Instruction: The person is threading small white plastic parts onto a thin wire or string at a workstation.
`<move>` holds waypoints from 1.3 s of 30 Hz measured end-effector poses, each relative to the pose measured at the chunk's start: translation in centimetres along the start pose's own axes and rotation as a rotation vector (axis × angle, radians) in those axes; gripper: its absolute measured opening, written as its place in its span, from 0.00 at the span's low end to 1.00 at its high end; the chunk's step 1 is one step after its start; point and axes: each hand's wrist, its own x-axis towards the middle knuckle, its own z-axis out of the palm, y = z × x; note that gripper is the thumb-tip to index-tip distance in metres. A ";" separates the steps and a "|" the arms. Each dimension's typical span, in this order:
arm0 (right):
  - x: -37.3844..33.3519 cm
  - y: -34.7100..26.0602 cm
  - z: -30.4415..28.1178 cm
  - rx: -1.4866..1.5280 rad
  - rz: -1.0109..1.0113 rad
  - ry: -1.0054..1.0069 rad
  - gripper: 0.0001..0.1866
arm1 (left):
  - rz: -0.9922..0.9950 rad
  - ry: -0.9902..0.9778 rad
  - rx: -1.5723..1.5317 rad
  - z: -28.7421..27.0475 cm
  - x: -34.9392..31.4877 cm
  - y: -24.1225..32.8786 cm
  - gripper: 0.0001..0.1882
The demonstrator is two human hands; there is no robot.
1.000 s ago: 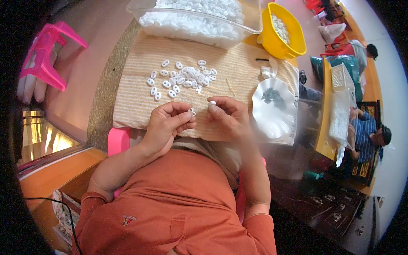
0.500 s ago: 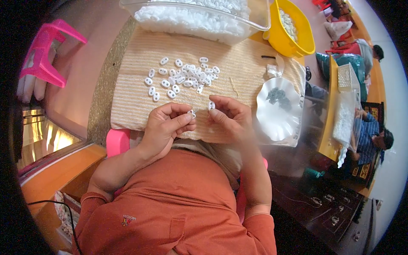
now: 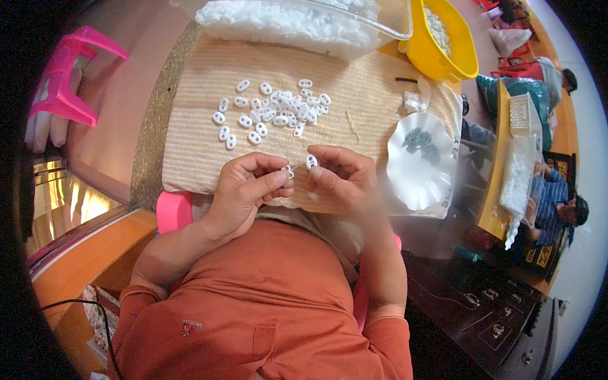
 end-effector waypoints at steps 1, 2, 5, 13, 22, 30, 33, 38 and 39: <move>0.0 0.0 0.0 0.001 0.001 0.001 0.16 | 0.000 -0.002 0.005 0.0 0.0 0.0 0.08; 0.0 0.0 0.1 0.010 0.007 -0.002 0.17 | -0.001 0.000 0.005 0.0 0.0 0.0 0.08; -0.1 -0.2 0.2 0.015 0.008 -0.019 0.16 | 0.003 -0.031 0.004 -0.1 0.0 0.0 0.08; -0.3 -0.4 0.4 -0.017 0.009 -0.054 0.16 | -0.012 -0.034 0.003 0.0 0.0 0.0 0.07; -0.2 -0.3 0.3 0.040 0.045 -0.090 0.16 | -0.024 -0.039 0.013 0.0 -0.1 -0.1 0.07; -0.2 -0.3 0.2 -0.001 -0.039 -0.139 0.15 | -0.019 -0.069 0.029 0.0 0.0 -0.2 0.07; -0.2 -0.2 0.3 0.022 -0.034 -0.144 0.15 | -0.018 -0.071 0.030 0.0 0.1 -0.2 0.07; -0.2 -0.4 0.3 0.003 -0.043 -0.152 0.15 | -0.021 -0.065 0.040 0.0 0.0 -0.2 0.08; -0.2 -0.4 0.3 -0.017 -0.053 -0.154 0.15 | -0.020 -0.067 0.044 0.0 0.0 -0.2 0.08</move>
